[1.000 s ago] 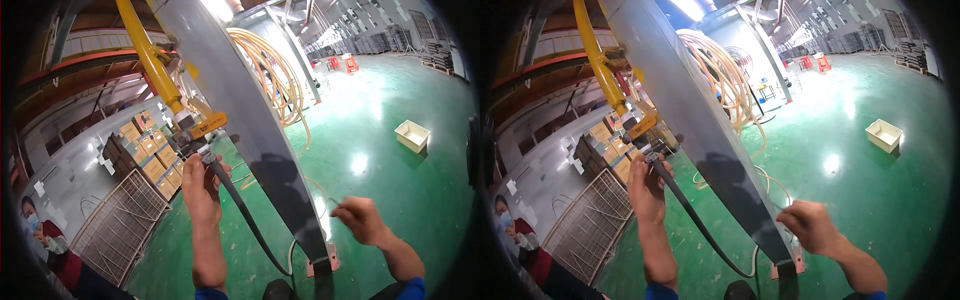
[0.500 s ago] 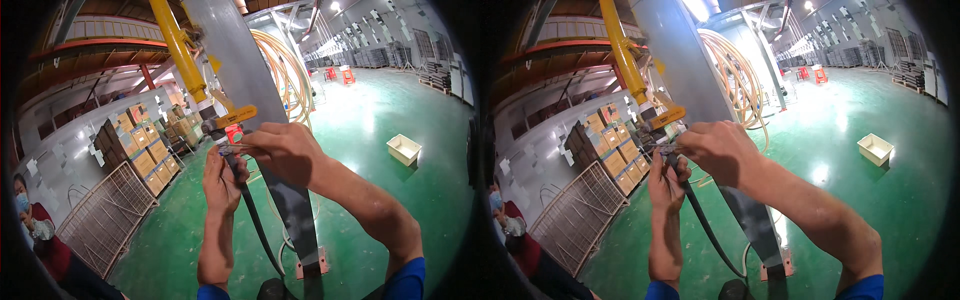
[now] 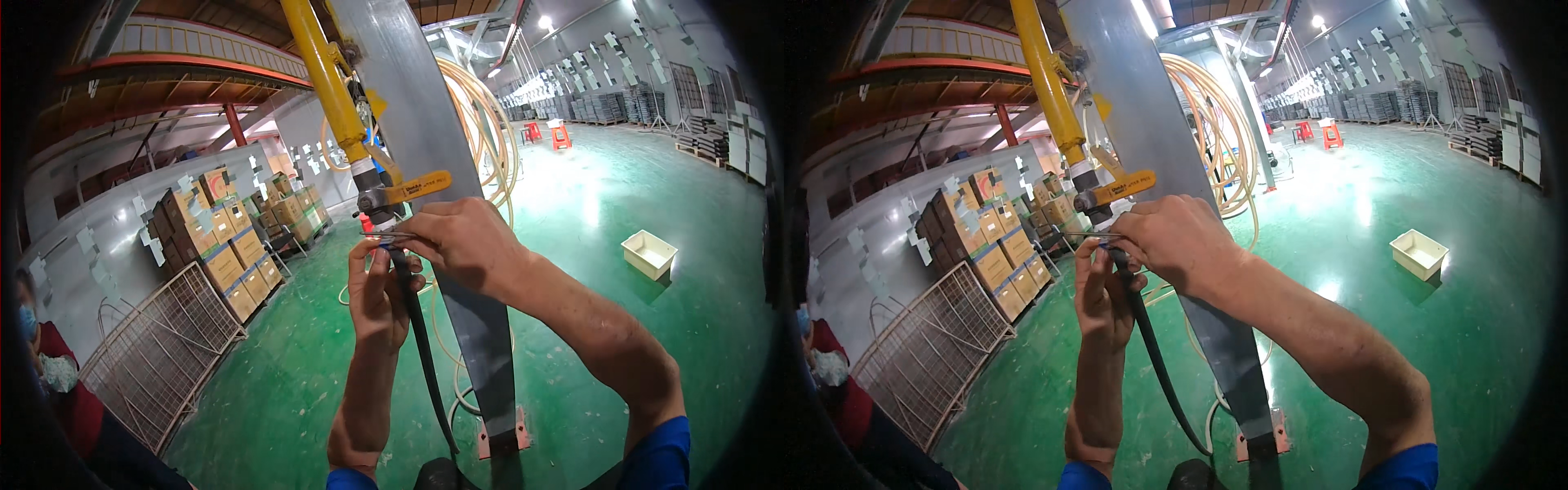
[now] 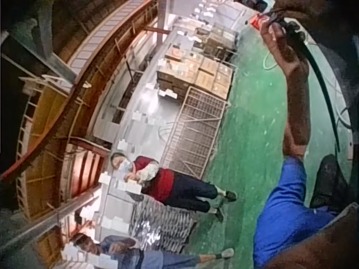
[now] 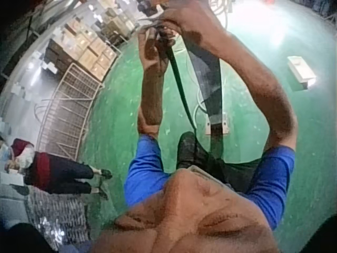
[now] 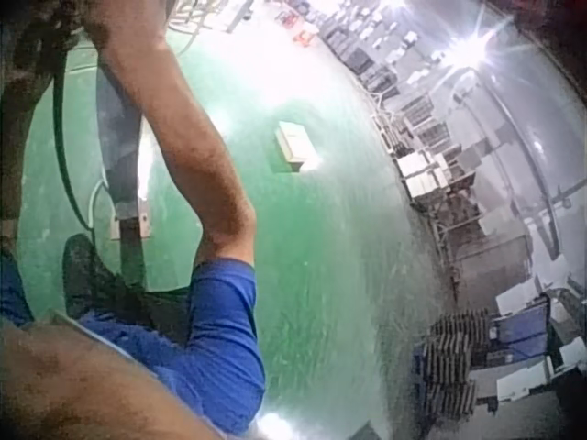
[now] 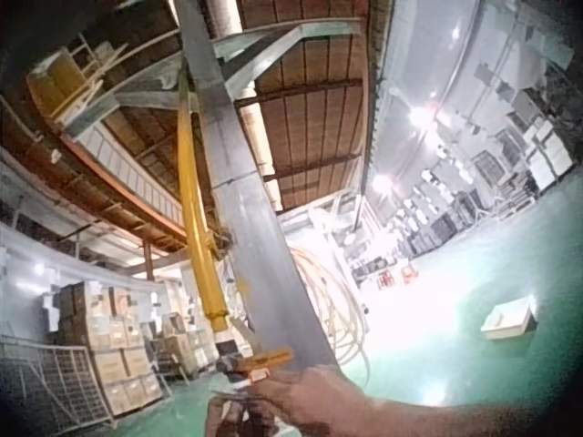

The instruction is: Connecting a regulator and hose to a gas cylinder in an industrial environment.

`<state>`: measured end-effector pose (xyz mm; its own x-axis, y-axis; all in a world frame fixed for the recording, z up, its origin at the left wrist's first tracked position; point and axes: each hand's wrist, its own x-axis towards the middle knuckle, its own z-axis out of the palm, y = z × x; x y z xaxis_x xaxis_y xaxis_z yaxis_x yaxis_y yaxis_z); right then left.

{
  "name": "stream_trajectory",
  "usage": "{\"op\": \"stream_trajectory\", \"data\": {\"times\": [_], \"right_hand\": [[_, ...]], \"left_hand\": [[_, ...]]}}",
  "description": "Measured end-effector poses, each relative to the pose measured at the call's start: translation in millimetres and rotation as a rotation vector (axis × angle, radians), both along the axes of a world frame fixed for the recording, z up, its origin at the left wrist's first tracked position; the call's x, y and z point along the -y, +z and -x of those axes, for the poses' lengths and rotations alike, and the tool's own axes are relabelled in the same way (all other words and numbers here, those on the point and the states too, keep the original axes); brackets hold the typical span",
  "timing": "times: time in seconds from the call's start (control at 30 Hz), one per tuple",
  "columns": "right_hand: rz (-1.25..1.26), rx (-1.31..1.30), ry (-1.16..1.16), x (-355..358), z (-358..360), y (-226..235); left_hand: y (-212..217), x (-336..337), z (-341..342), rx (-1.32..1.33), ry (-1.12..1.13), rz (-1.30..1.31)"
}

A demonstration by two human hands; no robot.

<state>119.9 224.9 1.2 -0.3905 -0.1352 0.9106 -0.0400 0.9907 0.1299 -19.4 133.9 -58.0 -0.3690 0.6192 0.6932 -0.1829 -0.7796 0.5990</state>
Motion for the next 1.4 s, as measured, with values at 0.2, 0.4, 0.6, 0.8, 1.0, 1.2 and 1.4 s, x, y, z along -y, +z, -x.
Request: {"op": "stream_trajectory", "data": {"times": [0.2,0.4,0.6,0.8,1.0,1.2,1.4], "right_hand": [[-0.147,0.05,-0.087,-0.8,-0.9,3.2],[-0.426,0.081,-0.186,-6.3,-6.7,13.0],[-0.775,0.148,-0.033,-4.0,-6.2,32.8],[-0.766,0.178,-0.091,5.1,-9.7,39.0],[0.173,0.32,-0.03,32.0,-22.0,-5.6],[0.682,0.405,0.193,30.2,-17.7,-37.1],[0.52,0.144,0.168,28.6,-19.2,-22.5]], "left_hand": [[-1.4,-1.2,3.2,0.032,-0.043,-0.029],[-2.2,-1.6,2.8,0.02,-0.074,-0.054],[-0.5,0.7,3.9,0.013,-0.046,-0.029],[1.7,1.1,5.9,0.003,-0.045,-0.011],[3.7,2.3,11.2,-0.008,0.038,0.02],[-1.7,1.7,-5.8,0.077,0.082,-0.018],[-5.4,-2.6,-7.0,0.153,0.178,-0.065]]}}
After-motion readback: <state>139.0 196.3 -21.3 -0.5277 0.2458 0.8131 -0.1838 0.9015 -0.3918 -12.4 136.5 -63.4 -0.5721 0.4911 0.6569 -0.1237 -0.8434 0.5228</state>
